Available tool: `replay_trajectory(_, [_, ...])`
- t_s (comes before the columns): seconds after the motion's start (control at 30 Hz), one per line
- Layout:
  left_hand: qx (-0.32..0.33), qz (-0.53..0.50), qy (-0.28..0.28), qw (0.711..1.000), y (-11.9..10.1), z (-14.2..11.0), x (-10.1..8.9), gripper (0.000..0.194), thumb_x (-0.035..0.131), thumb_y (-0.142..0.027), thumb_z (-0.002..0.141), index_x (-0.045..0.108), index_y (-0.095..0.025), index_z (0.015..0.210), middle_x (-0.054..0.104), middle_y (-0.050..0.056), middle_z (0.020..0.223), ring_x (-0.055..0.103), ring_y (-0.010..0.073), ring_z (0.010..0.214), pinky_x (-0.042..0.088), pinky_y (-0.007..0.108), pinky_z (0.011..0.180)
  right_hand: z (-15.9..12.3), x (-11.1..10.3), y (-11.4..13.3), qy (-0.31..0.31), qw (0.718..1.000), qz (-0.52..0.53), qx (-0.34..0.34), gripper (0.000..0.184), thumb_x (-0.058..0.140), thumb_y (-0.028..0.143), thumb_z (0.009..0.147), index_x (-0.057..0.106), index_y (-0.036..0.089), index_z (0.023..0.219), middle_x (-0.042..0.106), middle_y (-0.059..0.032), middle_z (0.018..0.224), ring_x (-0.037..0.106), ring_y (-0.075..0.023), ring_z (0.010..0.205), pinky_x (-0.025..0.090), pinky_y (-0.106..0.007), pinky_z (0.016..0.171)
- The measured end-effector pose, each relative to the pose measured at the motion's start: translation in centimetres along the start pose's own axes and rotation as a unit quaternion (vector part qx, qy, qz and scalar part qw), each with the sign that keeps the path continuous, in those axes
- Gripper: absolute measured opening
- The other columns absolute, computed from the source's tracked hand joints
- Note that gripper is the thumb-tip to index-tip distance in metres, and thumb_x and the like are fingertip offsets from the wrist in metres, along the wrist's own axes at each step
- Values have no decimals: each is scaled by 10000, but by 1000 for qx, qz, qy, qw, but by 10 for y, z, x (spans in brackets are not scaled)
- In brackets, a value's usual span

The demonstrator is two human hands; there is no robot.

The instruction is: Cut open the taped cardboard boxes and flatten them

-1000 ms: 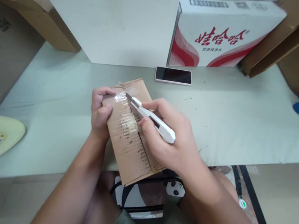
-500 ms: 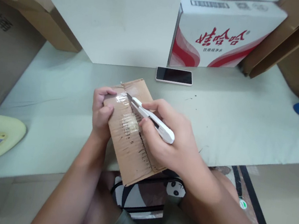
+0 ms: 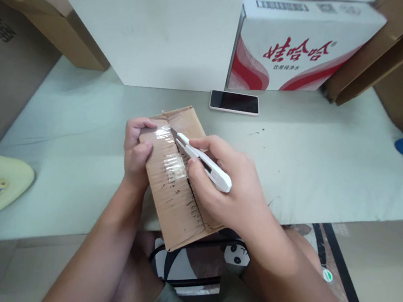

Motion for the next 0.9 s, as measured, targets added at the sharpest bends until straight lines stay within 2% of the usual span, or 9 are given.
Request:
replay_trajectory(0.13, [2,7,3,1000,2,-1,-1,301,617,-500,907,642,-264,1093,676,60,1094,644,284,1028,544,437,956,2,4,2,18,1000,-19,-2,186,633,278,981,737,210,1120,806,-3,847,720,-154,651,544,-279,636])
replay_trajectory(0.33, [14,9,8,1000,3,-2,-1,361,616,-582,934,650,-276,1121,667,49,1114,639,278,1035,536,435,950,0,1,5,9,1000,-22,-18,168,629,251,976,720,211,1111,791,10,823,699,-139,627,536,-271,625])
replay_trajectory(0.57, [-40,-24,-9,999,20,1,-7,591,669,-727,892,637,-308,1307,647,68,1265,619,308,1199,519,471,1069,-8,-4,4,-11,999,25,-29,143,635,258,1019,701,219,1141,748,20,801,632,-117,591,506,-257,583])
replay_trajectory(0.7, [-73,-93,-26,993,15,8,-8,498,679,-724,891,719,-268,1089,703,63,1106,664,272,1044,551,433,984,-13,-4,17,21,992,66,-103,169,652,269,1024,699,231,1181,803,-13,882,739,-151,707,562,-257,624])
replay_trajectory(0.8, [-130,-141,-65,979,16,9,-12,467,690,-717,884,702,-254,941,714,67,1071,679,253,1003,570,410,948,-17,-1,21,47,989,56,-128,173,678,265,1009,711,245,1177,812,-18,871,766,-173,722,590,-276,643])
replay_trajectory(0.9, [-171,-152,-83,970,17,9,-13,499,718,-738,852,645,-245,834,691,57,989,676,228,930,577,381,890,-21,-8,19,-1,989,77,-130,156,675,291,1030,714,266,1179,798,-23,858,748,-175,692,585,-293,608])
Point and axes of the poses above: each hand's wrist, its own z-axis towards the middle knuckle, its own x-axis out of the palm, y = z × x, the point moved 10 cm from there along z, towards the middle knuckle
